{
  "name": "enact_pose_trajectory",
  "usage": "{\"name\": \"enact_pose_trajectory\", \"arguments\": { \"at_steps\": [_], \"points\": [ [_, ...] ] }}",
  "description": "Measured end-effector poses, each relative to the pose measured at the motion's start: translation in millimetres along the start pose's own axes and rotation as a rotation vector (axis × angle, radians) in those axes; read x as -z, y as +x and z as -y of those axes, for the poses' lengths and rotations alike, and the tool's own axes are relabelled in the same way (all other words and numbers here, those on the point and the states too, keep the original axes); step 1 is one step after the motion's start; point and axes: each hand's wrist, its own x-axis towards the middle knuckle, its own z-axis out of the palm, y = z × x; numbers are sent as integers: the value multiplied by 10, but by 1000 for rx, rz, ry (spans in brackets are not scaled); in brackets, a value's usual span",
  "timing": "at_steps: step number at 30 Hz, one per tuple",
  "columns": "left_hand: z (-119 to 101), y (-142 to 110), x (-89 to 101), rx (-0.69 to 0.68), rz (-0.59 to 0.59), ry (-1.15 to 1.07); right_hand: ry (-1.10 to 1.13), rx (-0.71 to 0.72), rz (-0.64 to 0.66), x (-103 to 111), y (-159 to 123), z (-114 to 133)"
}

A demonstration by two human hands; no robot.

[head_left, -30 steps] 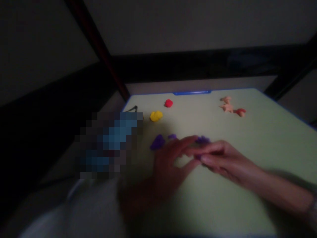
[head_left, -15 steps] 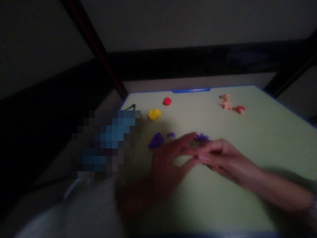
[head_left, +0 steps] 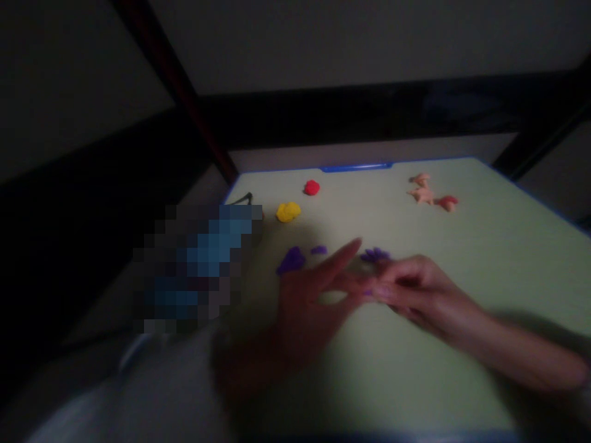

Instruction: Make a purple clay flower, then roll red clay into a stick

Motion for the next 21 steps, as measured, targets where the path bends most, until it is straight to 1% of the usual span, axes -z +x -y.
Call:
{"name": "enact_pose_trajectory", "arguments": {
  "at_steps": [2,5,9,12,17,21],
  "points": [
    [-2,8,11,-26,5,35,-12,4,-16,-6,0,11],
    [3,9,17,-13,10,24,-10,-17,-20,-19,7,46],
    [18,3,6,12,6,-24,75,-76,12,-3,19,81],
    [20,-4,-11,47,-21,-22,141,-116,24,22,22,88],
    [12,-13,-35,70,-53,-36,159,-131,25,17,26,94],
    [26,-9,-43,44,-82,-62,165,-106,21,6,35,94]
  ]
}}
